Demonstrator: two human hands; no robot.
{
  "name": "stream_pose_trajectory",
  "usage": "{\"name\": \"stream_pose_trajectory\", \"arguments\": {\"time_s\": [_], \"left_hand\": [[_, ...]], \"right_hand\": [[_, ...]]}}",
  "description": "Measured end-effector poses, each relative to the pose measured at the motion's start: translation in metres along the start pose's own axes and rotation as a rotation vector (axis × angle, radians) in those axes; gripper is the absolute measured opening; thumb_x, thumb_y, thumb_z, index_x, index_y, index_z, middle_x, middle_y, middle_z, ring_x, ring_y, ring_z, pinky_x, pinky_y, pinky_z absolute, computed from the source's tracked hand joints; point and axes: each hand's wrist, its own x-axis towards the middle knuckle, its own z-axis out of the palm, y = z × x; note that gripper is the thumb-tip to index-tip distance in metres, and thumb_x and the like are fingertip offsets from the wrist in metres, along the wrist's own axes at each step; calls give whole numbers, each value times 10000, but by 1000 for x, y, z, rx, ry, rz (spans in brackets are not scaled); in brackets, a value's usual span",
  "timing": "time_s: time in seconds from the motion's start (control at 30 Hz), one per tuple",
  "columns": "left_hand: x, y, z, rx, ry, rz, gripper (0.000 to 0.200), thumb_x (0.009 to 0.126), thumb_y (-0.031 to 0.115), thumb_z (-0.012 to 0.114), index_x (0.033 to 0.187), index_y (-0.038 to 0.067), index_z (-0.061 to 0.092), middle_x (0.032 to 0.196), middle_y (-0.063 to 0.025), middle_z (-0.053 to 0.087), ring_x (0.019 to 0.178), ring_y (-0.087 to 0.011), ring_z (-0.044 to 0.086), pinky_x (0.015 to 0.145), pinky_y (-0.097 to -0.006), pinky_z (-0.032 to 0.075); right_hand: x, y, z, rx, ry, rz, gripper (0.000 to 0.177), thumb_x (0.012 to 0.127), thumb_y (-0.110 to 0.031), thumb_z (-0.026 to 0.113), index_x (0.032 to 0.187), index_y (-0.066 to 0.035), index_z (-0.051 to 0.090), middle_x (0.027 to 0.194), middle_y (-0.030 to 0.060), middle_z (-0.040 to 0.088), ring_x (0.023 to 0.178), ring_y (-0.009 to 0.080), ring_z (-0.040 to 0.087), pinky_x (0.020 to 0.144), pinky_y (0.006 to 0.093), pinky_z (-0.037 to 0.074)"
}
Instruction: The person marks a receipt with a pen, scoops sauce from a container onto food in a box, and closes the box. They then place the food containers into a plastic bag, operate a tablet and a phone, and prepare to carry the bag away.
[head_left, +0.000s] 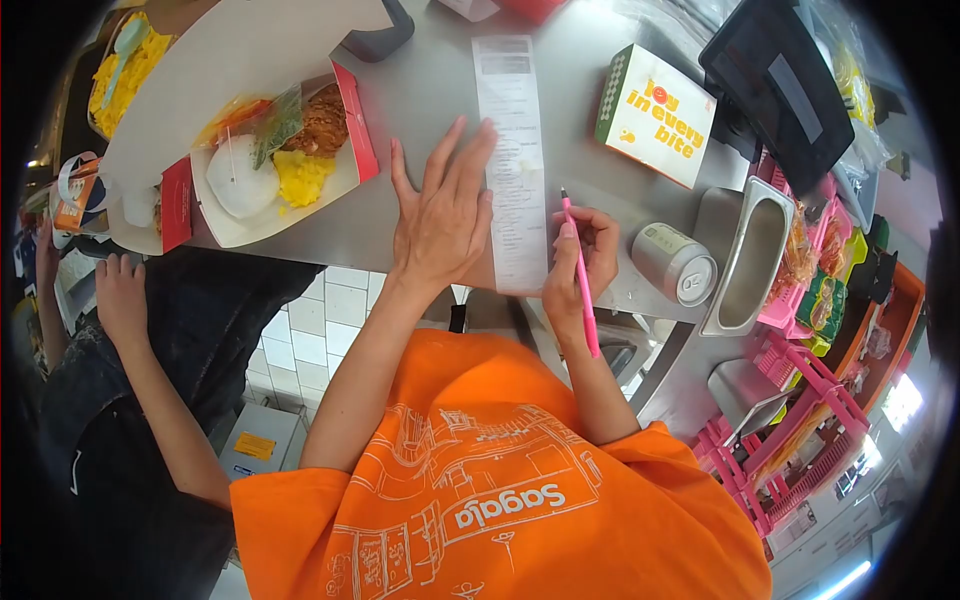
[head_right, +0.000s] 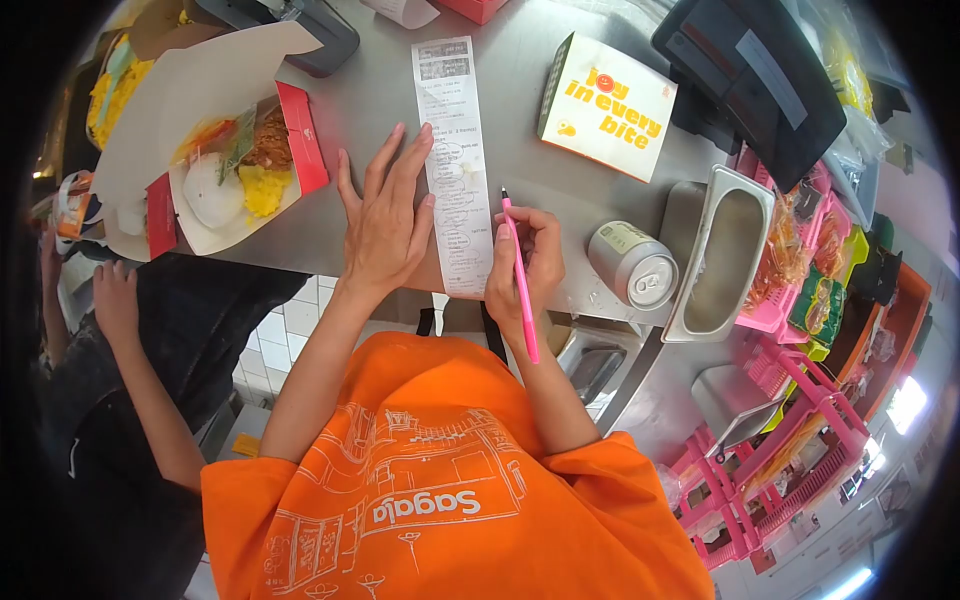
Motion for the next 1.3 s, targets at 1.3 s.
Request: {"name": "stream_pose_trajectory", "arguments": {"time_s": [1.3], "left_hand": [[-4, -4, 1, 20, 47, 1, 608, 793, 201, 570, 1350, 53, 376, 1454, -56, 352, 1371, -208, 279, 1079, -651, 82]], "right_hand": [[2, -2, 7, 41, 16, -2, 211, 900, -137, 442, 1017, 4, 545, 850, 66, 606, 613, 54, 443, 526, 189, 351]]}}
